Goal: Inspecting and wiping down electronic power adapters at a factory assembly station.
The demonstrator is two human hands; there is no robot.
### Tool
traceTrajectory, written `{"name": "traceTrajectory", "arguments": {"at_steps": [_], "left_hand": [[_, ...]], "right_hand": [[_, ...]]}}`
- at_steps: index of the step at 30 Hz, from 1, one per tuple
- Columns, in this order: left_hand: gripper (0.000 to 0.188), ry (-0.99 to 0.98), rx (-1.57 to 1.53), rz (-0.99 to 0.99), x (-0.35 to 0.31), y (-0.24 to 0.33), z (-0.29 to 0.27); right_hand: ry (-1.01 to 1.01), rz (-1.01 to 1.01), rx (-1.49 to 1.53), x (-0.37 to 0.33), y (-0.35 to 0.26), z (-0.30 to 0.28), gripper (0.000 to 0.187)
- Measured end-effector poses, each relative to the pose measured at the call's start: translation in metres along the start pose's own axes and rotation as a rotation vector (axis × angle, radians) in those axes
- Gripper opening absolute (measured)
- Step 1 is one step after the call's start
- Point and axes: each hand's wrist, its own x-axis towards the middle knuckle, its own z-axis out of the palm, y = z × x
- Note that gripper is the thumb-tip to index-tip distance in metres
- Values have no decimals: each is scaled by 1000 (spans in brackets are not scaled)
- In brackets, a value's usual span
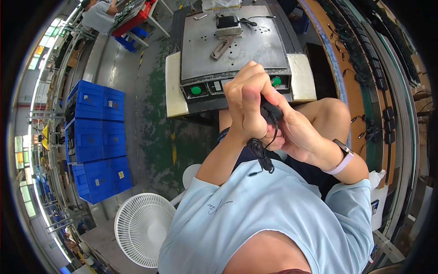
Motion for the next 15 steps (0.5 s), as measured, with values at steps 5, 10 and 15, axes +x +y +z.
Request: {"name": "traceTrajectory", "arguments": {"at_steps": [5, 10, 15], "left_hand": [[63, 46, 11, -83, -2, 11, -3], [53, 133, 27, -121, -19, 6, -7], [36, -139, 184, 120, -8, 6, -14]], "right_hand": [[-44, 71, 47, 5, 8, -7, 51], [-96, 148, -63, 11, -3, -16, 50], [-154, 44, -145, 2, -19, -30, 50]]}}
